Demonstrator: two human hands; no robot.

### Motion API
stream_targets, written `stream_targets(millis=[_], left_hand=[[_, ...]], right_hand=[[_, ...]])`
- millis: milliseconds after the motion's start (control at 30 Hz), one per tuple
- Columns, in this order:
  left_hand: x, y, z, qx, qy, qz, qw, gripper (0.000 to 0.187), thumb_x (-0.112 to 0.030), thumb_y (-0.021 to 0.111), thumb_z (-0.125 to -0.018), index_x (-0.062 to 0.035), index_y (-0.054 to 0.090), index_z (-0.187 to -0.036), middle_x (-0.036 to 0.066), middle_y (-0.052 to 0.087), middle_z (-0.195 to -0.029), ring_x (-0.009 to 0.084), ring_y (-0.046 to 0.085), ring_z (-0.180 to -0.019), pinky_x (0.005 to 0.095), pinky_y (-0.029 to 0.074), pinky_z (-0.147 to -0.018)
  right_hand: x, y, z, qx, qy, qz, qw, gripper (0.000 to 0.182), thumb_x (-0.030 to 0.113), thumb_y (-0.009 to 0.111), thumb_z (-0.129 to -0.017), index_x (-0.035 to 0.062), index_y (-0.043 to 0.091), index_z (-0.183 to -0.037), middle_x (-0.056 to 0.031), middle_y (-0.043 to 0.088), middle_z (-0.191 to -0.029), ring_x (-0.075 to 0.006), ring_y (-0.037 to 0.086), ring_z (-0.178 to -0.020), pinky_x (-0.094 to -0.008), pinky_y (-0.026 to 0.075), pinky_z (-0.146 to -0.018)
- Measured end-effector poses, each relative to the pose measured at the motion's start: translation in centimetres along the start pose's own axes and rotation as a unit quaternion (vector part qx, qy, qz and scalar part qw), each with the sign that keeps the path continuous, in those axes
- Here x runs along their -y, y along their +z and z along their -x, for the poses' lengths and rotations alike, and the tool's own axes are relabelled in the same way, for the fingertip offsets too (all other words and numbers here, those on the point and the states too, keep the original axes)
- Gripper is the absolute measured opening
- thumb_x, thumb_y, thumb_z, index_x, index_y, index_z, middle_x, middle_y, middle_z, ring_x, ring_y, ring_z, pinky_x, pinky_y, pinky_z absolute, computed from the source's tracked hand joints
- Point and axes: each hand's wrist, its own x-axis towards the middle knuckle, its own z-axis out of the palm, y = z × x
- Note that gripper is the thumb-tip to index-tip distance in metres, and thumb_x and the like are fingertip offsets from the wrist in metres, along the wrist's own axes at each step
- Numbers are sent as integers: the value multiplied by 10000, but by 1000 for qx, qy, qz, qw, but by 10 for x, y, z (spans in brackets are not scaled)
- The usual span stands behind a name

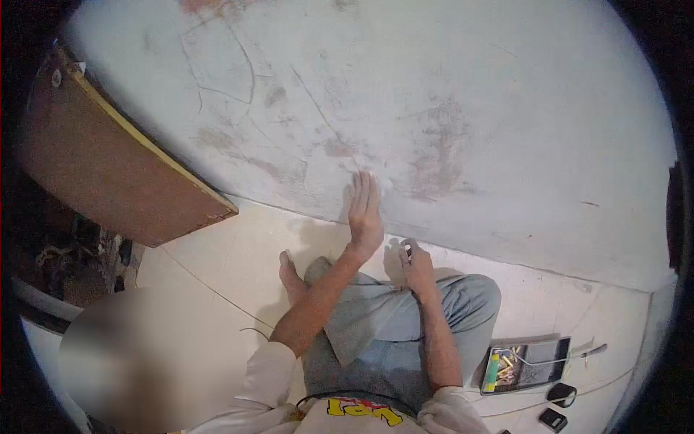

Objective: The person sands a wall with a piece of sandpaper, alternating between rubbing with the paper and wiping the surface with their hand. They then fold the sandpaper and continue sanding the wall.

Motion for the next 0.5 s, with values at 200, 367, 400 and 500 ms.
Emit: stream_targets(millis=[200,367,400,500], left_hand=[[-35,-33,-66,-94,-1,5,996,598,116,431,-780,137,338,-1370,325,260,-1468,478,230,-1378,567,200,-1113],[-6,-1,-13,-20,-16,4,1000,547,61,397,-869,101,294,-1405,293,221,-1494,438,189,-1402,538,159,-1139],[-5,0,-15,-16,-43,-3,999,499,10,365,-950,72,255,-1432,259,189,-1519,397,167,-1420,511,133,-1159],[-37,-41,-88,-118,-12,-7,993,502,20,378,-942,61,272,-1431,247,207,-1518,399,186,-1415,504,132,-1162]], right_hand=[[-3,3,1,11,-4,1,1000,247,172,574,-905,24,540,-1100,-240,646,-834,-397,637,-781,-445,485,-689],[0,-1,2,32,8,-13,999,268,164,581,-897,27,526,-1121,-231,645,-824,-392,634,-798,-444,484,-702],[-2,-1,1,30,10,-14,999,268,164,581,-897,27,526,-1121,-231,645,-824,-392,634,-798,-444,484,-702],[-8,3,2,52,7,-21,998,291,168,541,-892,-3,519,-1127,-251,641,-948,-424,608,-923,-489,475,-772]])
